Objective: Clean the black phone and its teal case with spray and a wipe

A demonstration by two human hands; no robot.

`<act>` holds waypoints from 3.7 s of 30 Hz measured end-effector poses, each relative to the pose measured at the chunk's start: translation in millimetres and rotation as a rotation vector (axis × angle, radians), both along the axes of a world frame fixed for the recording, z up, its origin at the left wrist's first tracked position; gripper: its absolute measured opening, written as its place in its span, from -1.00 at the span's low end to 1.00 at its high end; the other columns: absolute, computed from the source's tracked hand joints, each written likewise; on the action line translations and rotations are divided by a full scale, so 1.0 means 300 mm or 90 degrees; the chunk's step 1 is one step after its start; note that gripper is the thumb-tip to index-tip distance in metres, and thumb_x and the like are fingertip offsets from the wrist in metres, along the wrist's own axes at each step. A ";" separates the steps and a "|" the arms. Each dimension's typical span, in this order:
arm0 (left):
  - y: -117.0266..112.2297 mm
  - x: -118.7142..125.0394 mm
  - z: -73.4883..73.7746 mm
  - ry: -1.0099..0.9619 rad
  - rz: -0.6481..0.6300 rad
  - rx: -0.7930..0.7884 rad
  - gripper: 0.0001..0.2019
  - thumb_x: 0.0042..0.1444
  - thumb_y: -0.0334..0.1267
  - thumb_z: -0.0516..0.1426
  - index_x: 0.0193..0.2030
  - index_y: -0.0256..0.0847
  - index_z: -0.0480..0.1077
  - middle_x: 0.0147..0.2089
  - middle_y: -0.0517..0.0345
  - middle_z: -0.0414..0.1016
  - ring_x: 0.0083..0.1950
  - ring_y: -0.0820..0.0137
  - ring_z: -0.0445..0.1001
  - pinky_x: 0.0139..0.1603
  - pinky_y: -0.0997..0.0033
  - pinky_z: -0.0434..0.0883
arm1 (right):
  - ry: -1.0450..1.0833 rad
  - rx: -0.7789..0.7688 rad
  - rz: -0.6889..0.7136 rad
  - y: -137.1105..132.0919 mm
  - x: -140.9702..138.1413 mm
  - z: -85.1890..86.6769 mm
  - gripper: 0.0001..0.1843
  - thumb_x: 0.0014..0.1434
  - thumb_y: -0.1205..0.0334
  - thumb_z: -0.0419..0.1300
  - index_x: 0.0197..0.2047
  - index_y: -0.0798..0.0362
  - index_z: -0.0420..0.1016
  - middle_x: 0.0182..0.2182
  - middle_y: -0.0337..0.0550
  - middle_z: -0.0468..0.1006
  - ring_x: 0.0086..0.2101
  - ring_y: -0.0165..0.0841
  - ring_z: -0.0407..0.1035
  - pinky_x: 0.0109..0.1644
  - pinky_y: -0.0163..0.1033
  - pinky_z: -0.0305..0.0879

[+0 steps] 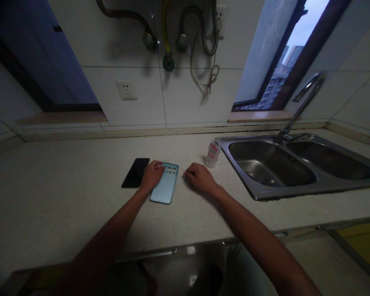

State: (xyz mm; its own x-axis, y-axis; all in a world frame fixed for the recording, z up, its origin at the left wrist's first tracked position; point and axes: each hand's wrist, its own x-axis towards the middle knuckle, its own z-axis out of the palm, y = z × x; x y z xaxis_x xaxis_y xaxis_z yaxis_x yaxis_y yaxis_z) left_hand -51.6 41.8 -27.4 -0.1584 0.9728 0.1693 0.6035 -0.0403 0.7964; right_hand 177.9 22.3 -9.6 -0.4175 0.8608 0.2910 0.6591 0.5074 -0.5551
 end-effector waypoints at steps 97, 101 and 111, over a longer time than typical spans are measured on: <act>-0.108 0.066 0.071 -0.092 -0.274 0.073 -0.33 0.03 -0.05 0.32 0.31 -0.06 0.34 0.24 -0.08 0.46 -0.32 0.45 0.44 -0.34 0.45 0.37 | 0.446 -0.129 0.045 0.003 -0.024 -0.012 -0.61 0.02 -0.07 0.40 -0.28 0.00 0.39 -0.42 -0.27 0.46 -0.42 -0.39 0.33 -0.34 -0.28 0.27; -0.107 0.063 0.075 -0.188 -0.326 0.050 -0.28 0.03 0.00 0.29 0.32 -0.18 0.31 0.18 -0.13 0.49 -0.56 0.64 0.12 -0.54 0.51 0.15 | 0.485 -0.143 0.065 -0.004 -0.019 0.009 -0.65 -0.01 0.03 0.42 -0.20 0.00 0.49 -0.33 -0.20 0.52 -0.34 -0.36 0.41 -0.26 -0.25 0.35; -0.113 0.074 0.086 -0.252 -0.417 0.041 -0.73 0.01 -0.03 0.28 -0.45 -0.21 0.46 -0.50 0.26 0.31 -0.47 0.51 0.20 -0.43 0.47 0.15 | 0.516 -0.171 0.103 -0.014 0.005 0.006 -0.71 -0.02 -0.04 0.38 -0.35 0.01 0.59 -0.36 -0.12 0.58 -0.30 -0.25 0.43 -0.20 -0.16 0.35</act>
